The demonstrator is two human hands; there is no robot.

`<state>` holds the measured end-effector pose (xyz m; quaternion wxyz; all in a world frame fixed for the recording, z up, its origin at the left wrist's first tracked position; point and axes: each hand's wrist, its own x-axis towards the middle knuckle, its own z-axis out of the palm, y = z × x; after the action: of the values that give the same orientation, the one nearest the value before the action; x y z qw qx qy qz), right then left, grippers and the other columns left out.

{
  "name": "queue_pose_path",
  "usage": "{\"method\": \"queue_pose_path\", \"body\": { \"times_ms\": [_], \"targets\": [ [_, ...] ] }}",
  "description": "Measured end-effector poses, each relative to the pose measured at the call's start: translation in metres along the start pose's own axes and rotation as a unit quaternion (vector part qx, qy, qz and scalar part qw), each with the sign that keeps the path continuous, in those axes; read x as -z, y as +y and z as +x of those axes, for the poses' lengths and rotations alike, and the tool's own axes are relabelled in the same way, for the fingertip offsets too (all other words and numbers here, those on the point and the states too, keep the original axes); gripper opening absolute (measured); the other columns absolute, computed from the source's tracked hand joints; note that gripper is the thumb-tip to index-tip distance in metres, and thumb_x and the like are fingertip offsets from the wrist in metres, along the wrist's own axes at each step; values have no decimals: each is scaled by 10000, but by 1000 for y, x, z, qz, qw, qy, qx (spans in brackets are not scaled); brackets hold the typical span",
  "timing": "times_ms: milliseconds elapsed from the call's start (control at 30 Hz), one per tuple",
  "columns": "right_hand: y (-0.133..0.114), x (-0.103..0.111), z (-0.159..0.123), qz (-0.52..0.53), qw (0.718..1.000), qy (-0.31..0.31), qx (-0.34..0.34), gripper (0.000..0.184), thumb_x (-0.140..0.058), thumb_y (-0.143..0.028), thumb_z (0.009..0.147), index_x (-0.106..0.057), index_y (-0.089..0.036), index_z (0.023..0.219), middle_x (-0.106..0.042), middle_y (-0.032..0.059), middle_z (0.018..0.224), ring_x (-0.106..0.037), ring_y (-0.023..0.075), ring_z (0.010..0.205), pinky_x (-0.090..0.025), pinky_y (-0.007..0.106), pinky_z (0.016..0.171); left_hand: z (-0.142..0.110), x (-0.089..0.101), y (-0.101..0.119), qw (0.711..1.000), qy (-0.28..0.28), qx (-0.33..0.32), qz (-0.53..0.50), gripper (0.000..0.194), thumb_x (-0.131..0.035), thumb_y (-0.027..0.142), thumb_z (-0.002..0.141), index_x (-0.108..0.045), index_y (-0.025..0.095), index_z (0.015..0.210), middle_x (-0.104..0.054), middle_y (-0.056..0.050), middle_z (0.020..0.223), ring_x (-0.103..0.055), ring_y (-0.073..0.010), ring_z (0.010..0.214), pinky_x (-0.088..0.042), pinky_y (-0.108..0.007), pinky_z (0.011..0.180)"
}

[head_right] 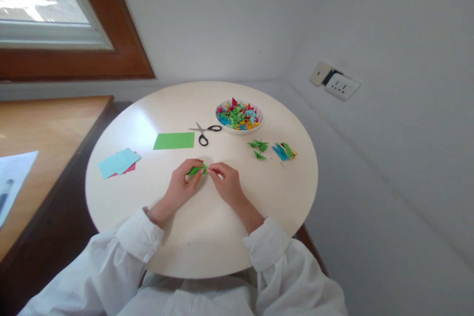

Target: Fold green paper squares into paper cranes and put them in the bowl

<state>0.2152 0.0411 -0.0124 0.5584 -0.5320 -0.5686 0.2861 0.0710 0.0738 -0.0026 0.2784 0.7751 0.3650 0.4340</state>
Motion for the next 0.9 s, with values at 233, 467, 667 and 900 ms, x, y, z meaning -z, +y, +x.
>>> {"method": "queue_pose_path", "body": {
  "times_ms": [233, 467, 667, 900],
  "targets": [
    [1, -2, 0, -3, 1000, 6, 19, 98, -574, -254, 760, -650, -194, 752, -665, 30, 743, -609, 147, 692, -497, 260, 652, 0, 1, 2, 996, 11, -53, 72, 77, -530, 134, 765, -571, 198, 756, -664, -61, 963, -575, -200, 970, -407, -383, 871],
    [7, -5, 0, 55, 998, 21, -28, 113, -628, -275, 718, -659, -191, 788, -680, 25, 753, -624, 144, 678, -512, 259, 650, 0, 0, 5, 996, -4, -26, 82, 83, -519, 129, 752, -547, 205, 738, -669, -11, 811, -599, -172, 844, -359, -366, 827],
    [4, -3, 2, 81, 995, 24, -45, 128, -616, -282, 717, -660, -186, 789, -679, 17, 724, -618, 129, 608, -527, 252, 607, 0, 1, 6, 997, 4, -14, 82, 93, -504, 129, 752, -551, 208, 764, -663, -12, 809, -595, -169, 831, -350, -362, 819],
    [2, -2, 2, 81, 996, 23, -38, 120, -621, -301, 712, -649, -188, 745, -660, 15, 684, -611, 132, 594, -535, 261, 595, 1, 0, 3, 997, 12, -10, 75, 64, -524, 159, 758, -566, 206, 763, -663, -23, 789, -592, -179, 794, -382, -363, 787]
  ]
}}
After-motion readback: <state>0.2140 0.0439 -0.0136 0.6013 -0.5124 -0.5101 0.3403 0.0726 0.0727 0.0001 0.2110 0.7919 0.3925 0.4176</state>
